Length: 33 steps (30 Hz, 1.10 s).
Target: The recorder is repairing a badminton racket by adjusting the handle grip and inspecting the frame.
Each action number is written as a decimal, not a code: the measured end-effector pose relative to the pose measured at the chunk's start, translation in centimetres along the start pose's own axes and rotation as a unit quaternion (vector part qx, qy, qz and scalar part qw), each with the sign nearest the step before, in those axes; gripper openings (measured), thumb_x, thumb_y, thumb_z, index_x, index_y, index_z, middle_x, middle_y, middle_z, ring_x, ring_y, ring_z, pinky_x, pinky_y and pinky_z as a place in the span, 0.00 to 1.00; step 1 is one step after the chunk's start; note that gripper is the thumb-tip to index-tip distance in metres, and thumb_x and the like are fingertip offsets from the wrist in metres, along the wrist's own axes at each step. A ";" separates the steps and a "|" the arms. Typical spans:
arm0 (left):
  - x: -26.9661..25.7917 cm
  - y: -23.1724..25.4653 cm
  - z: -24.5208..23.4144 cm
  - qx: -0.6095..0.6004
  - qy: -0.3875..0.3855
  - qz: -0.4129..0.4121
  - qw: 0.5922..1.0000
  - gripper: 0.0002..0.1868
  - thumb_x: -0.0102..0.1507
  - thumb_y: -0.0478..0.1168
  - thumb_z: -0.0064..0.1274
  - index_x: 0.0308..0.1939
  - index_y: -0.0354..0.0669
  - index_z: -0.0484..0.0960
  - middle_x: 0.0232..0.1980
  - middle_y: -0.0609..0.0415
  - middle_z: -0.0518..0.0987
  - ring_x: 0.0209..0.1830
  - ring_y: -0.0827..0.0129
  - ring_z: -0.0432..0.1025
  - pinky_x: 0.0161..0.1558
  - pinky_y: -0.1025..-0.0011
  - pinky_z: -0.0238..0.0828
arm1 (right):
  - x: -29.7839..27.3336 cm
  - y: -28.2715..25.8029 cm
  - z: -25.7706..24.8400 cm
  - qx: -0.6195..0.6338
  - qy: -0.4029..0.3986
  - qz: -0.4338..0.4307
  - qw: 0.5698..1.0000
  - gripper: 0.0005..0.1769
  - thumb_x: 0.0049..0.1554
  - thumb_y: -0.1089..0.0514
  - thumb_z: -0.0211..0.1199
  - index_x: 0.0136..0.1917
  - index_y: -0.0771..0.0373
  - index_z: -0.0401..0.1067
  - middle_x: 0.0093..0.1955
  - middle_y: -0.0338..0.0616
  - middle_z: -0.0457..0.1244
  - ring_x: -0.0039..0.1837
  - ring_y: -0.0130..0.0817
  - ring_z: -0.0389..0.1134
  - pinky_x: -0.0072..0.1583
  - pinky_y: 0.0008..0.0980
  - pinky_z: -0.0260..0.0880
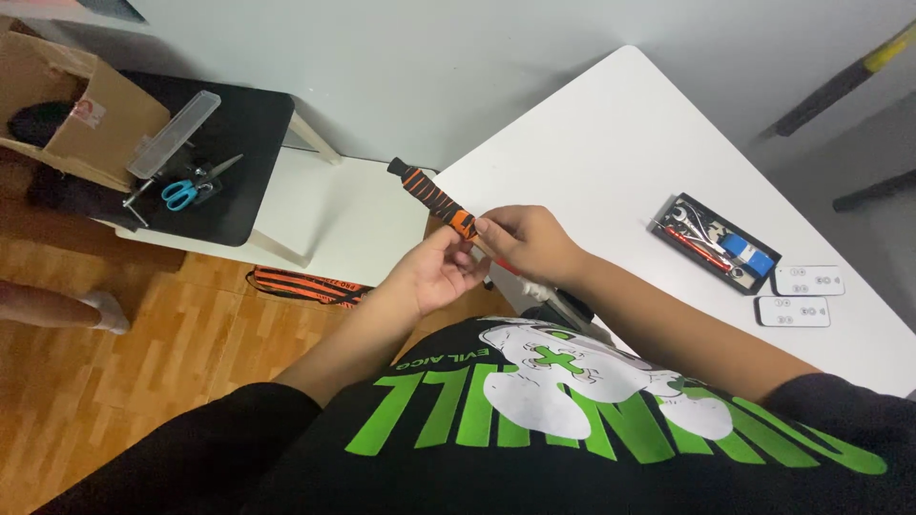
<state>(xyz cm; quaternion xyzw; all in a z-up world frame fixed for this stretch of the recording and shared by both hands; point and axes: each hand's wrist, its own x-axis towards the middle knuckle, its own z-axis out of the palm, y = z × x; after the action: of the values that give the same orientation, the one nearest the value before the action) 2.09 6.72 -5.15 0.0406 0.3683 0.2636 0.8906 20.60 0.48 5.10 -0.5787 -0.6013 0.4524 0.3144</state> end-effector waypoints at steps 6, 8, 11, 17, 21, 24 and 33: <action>0.6 0.0 1.1 -0.016 -0.012 -0.014 1.000 0.03 0.66 0.38 0.49 0.38 0.45 0.75 0.30 0.62 0.72 0.24 0.77 0.62 0.50 0.58 0.77 | 0.5 2.0 0.0 0.121 0.043 -0.056 0.990 0.18 0.63 0.53 0.60 0.58 0.69 0.75 0.44 0.39 0.71 0.46 0.23 0.69 0.50 0.27 0.72; 0.2 0.2 1.4 -0.016 -0.017 -0.025 0.999 0.03 0.66 0.38 0.48 0.39 0.44 0.76 0.30 0.63 0.71 0.24 0.78 0.62 0.50 0.60 0.76 | 0.5 1.8 -0.1 0.137 0.035 -0.027 0.990 0.18 0.63 0.53 0.60 0.57 0.69 0.76 0.44 0.40 0.71 0.46 0.23 0.69 0.50 0.27 0.72; 0.3 0.4 1.3 -0.014 -0.026 -0.048 0.998 0.04 0.67 0.37 0.48 0.39 0.42 0.76 0.29 0.63 0.70 0.24 0.78 0.61 0.50 0.62 0.76 | 0.7 1.9 -0.3 0.170 0.029 0.019 0.985 0.17 0.63 0.53 0.61 0.55 0.70 0.78 0.44 0.42 0.71 0.45 0.25 0.69 0.49 0.28 0.72; 0.1 0.5 1.6 -0.022 -0.002 -0.078 0.997 0.04 0.66 0.36 0.47 0.36 0.41 0.74 0.29 0.62 0.71 0.21 0.78 0.59 0.50 0.61 0.76 | 2.8 5.0 -0.2 0.311 0.003 0.078 0.947 0.16 0.63 0.56 0.60 0.54 0.73 0.77 0.47 0.49 0.72 0.48 0.33 0.72 0.53 0.32 0.75; -0.2 0.3 1.9 -0.047 0.010 -0.082 0.995 0.04 0.65 0.34 0.47 0.35 0.41 0.73 0.28 0.62 0.71 0.20 0.79 0.58 0.49 0.61 0.76 | 4.7 5.3 -1.0 0.446 -0.123 0.170 0.870 0.18 0.62 0.56 0.56 0.60 0.72 0.72 0.54 0.54 0.70 0.54 0.41 0.73 0.59 0.40 0.73; -0.4 0.1 1.8 -0.047 0.012 -0.094 0.994 0.04 0.65 0.37 0.49 0.36 0.42 0.73 0.26 0.64 0.68 0.20 0.79 0.59 0.47 0.62 0.75 | 5.9 5.5 -1.8 0.458 -0.218 0.193 0.840 0.20 0.63 0.55 0.55 0.62 0.72 0.71 0.58 0.54 0.69 0.59 0.41 0.71 0.65 0.41 0.69; -2.8 -0.5 2.6 0.142 0.026 -0.012 0.989 0.05 0.63 0.34 0.52 0.41 0.37 0.77 0.30 0.60 0.71 0.29 0.76 0.67 0.46 0.61 0.75 | 3.3 5.1 -2.3 0.415 -0.132 0.212 0.875 0.18 0.60 0.54 0.61 0.57 0.71 0.75 0.53 0.53 0.71 0.54 0.42 0.73 0.59 0.40 0.73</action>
<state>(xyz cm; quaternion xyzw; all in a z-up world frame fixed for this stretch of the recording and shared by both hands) 2.37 5.17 -1.63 0.1554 0.4253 0.1985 0.8692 24.33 3.76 0.86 -0.4435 -0.2566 0.7886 0.3400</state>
